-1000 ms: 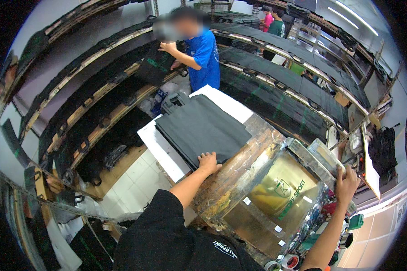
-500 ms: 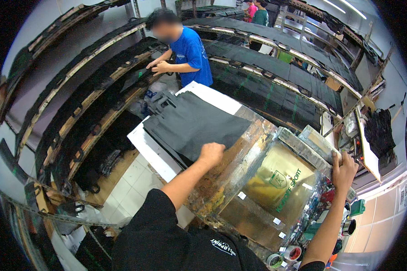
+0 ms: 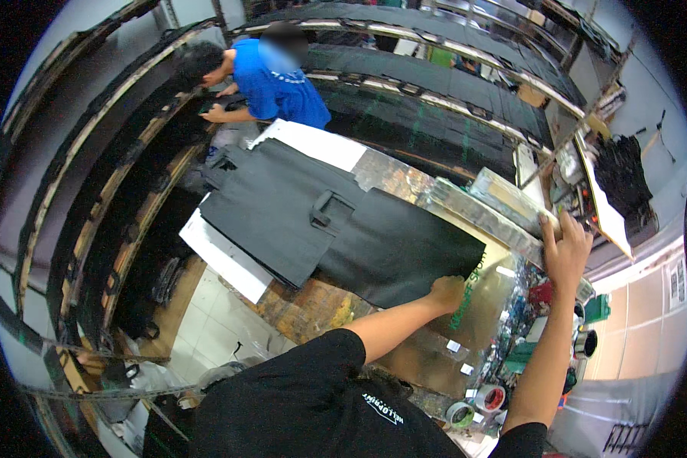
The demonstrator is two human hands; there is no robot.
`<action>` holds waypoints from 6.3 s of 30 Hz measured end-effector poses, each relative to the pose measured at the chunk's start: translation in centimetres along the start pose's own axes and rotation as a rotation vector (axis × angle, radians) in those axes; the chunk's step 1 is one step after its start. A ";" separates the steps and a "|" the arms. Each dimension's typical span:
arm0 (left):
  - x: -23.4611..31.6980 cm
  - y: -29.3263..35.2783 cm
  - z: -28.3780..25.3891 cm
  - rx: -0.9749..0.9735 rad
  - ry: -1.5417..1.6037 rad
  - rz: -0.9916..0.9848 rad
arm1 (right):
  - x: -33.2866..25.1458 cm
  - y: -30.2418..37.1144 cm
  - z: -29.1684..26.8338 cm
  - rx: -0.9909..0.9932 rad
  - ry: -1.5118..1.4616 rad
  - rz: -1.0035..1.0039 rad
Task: The person performs screen printing on black tote bags using a green ink screen and a squeegee. The person repeatedly places a bag on the table, aligns the screen, pulls the ink across the mesh, and lifts the screen to reveal the printed logo. Another person in the background assists by moving the printed bags to a drying rack.
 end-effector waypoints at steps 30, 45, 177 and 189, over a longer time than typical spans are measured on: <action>-8.8 12.4 1.9 -0.095 -0.299 0.456 | 2.6 -0.7 0.7 -0.022 -0.035 0.059; -2.1 12.8 5.8 -0.091 -0.266 0.406 | 2.6 -1.5 1.3 0.078 -0.028 0.029; -3.9 14.6 -6.0 0.325 -0.242 0.344 | -5.2 31.2 14.3 -0.538 -0.078 -0.033; -16.1 20.3 -3.0 0.247 -0.240 -0.127 | -7.4 36.9 13.1 -0.454 -0.208 0.091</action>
Point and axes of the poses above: each hand's wrist, its own y-axis away from the middle knuckle, its own z-axis out of the palm, x = y × z, the point moved 5 cm from there along -y, towards the middle knuckle, and after that the axes turned 4 degrees about y, right-handed, at the moved point
